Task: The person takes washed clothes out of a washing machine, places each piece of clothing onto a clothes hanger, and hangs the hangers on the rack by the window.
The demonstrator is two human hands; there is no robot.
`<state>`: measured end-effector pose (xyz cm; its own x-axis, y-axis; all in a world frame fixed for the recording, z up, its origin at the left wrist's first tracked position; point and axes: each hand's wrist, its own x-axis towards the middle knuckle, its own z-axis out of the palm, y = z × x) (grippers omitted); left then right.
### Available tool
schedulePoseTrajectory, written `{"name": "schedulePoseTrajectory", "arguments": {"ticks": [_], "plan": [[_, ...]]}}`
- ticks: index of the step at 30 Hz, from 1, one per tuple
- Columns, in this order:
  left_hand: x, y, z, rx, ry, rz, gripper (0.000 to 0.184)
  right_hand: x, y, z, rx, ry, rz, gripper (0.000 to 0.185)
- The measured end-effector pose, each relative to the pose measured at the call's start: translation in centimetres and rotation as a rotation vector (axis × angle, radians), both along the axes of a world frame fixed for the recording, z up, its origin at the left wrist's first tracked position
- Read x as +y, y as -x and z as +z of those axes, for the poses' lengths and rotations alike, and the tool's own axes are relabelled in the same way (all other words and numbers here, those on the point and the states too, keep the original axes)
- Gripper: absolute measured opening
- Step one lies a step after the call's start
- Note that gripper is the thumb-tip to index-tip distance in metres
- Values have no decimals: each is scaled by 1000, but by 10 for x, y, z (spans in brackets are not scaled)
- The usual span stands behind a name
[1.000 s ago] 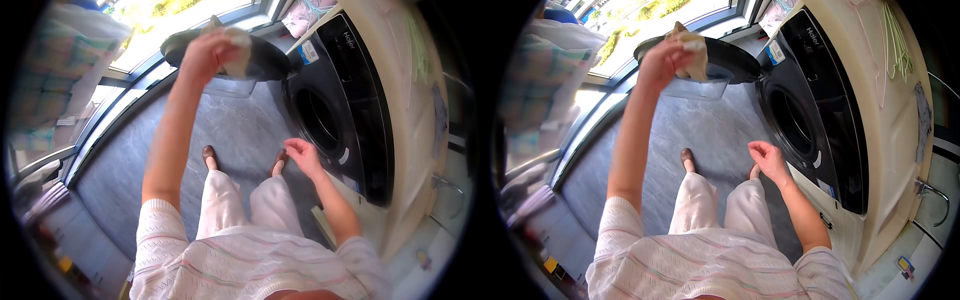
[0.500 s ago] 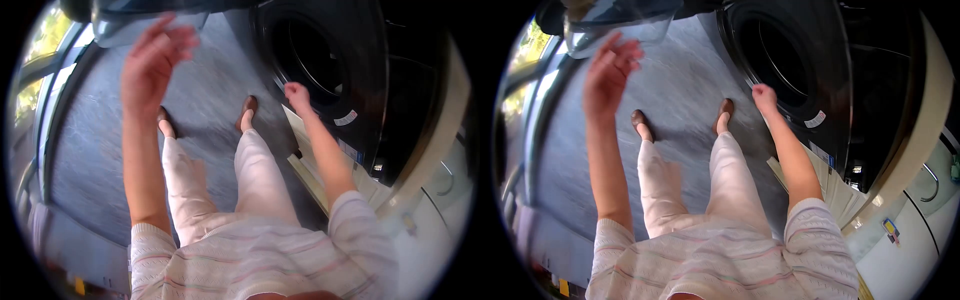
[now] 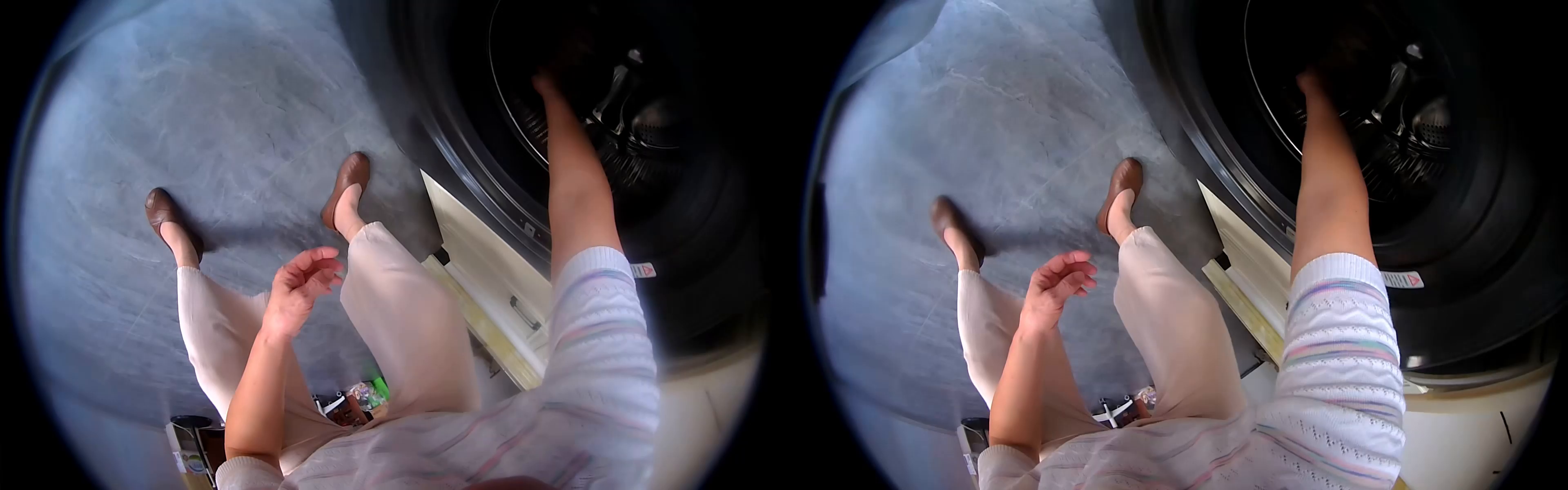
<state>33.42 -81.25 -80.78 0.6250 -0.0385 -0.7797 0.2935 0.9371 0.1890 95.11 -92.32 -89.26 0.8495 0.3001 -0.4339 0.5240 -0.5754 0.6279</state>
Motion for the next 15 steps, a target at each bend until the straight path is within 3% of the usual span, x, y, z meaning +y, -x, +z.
{"name": "schedulePoseTrajectory", "arguments": {"ticks": [3,6,9,12,15], "plan": [[10,-5,3,33,18,38,27,-9,-22,12,122,65,47,46],[13,-7,1,47,17,50,25,-25,-19,15,231,-180,-101,51],[13,-11,-1,33,57,75,25,-45,-15,4,163,-470,-199,47],[16,-15,-4,50,67,57,25,-39,-8,-15,382,-615,-545,35],[16,-17,-10,64,47,39,25,36,64,5,510,-856,-835,26]]}}
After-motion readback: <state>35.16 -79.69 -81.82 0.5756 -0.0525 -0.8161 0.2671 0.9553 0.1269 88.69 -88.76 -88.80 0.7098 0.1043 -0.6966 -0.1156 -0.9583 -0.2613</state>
